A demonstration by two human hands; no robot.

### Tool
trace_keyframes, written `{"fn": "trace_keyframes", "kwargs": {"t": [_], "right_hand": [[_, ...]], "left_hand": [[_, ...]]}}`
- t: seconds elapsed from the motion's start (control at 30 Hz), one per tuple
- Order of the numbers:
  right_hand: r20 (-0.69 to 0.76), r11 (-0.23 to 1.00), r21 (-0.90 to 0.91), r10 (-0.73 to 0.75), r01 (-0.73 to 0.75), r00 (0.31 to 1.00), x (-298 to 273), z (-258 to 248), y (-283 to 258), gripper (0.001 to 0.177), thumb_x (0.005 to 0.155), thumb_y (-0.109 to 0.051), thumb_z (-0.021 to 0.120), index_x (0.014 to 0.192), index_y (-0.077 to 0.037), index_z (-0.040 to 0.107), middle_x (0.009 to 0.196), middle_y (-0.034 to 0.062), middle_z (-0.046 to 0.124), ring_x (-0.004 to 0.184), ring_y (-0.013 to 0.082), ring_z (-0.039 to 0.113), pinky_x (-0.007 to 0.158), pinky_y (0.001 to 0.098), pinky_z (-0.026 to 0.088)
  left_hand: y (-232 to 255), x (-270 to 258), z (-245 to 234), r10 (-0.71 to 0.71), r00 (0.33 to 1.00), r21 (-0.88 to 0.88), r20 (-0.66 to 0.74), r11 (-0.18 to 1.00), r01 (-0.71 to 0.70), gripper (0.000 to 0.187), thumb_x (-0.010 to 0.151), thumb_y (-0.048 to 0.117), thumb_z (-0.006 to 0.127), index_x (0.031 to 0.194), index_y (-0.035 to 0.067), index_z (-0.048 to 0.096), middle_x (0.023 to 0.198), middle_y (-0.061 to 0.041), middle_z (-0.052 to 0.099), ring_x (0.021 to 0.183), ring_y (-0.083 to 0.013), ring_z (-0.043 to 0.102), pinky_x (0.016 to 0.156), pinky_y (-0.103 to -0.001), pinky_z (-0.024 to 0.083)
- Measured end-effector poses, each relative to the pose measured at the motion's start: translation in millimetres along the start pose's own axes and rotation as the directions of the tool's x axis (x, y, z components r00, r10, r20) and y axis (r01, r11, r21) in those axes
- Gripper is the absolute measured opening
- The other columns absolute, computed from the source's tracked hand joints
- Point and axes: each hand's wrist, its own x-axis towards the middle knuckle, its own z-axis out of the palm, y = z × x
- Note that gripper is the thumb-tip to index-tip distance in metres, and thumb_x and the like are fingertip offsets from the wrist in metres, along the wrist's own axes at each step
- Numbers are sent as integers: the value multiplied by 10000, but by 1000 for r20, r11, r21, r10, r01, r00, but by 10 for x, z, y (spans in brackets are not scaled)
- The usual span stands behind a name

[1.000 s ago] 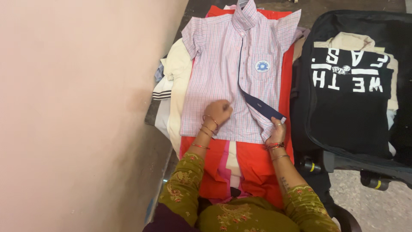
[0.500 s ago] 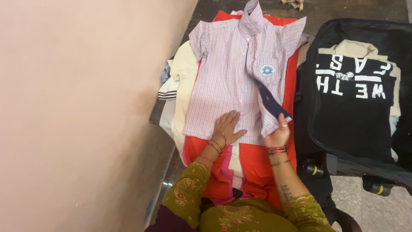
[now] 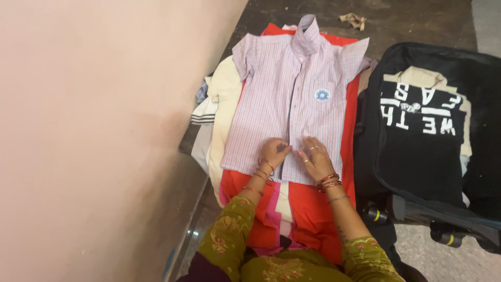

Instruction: The person smooths a pair of red trousers and then fastens the buttons of a shirt before placing it on top of other clothes in a suitcase.

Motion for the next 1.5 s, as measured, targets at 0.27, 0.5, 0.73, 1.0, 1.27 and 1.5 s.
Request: {"fn": "trace_keyframes", "kwargs": {"t": [0.27, 0.5, 0.73, 1.0, 1.27, 1.5], "right_hand": [[315, 857, -484, 360, -178, 878, 190, -127, 95, 735, 908, -578, 624, 1397, -31, 599, 1523, 244, 494, 1474, 386, 386, 1224, 454, 293], [70, 891, -454, 55, -17, 996, 724, 31, 482, 822, 970, -592, 561, 1489, 38, 460, 1578, 273, 409, 1527, 378, 307, 1272, 423, 226], [164, 857, -514, 131, -29, 978, 472, 242, 504, 821, 979, -616, 413, 1586, -75, 298, 1645, 230, 250, 1543, 364, 178, 1243, 486, 95], [115, 931, -360, 99, -51, 988, 543, 78, 435, 777, 938, -555, 528, 1515, -44, 427, 1597, 251, 335, 1507, 378, 252, 1232, 482, 146], [107, 938, -334, 132, -89, 986, 607, 54, 438, 750, 942, -550, 529, 1492, -46, 454, 1589, 233, 355, 1506, 365, 272, 1235, 472, 161], [148, 932, -346, 164, -104, 975, 569, 73, 461, 751, 954, -561, 514, 1505, -57, 426, 1597, 224, 324, 1508, 354, 241, 1228, 464, 140]], "left_hand": [[-41, 71, -157, -241, 950, 287, 200, 941, 178, 368, 709, 310, 804, 960, 58, 711, 907, -142, 775, 861, -289, 742, 783, -380, 579], [-279, 749, 58, -217, 954, 179, 209, 967, 181, 526, 816, 442, 799, 1122, 23, 711, 1006, -164, 775, 940, -295, 755, 842, -385, 583], [-708, 1926, 675, -112, 992, -199, 53, 973, 120, 415, 924, 312, 732, 1206, 14, 670, 1087, -141, 747, 991, -217, 706, 861, -344, 559], [-702, 2997, 979, -295, 879, -706, 375, 523, 477, 320, 981, 163, 655, 1236, -25, 704, 978, -27, 711, 782, -104, 559, 661, -239, 450], [-620, 3530, 1118, -61, 998, -442, -20, 896, 46, 407, 872, 4, 667, 1274, -49, 707, 1201, -121, 748, 1104, -200, 695, 984, -288, 525], [-490, 3016, 854, 250, 944, 163, -217, 962, -217, 634, 836, 20, 565, 1463, -44, 492, 1420, -263, 581, 1303, -392, 572, 1098, -422, 460]]}}
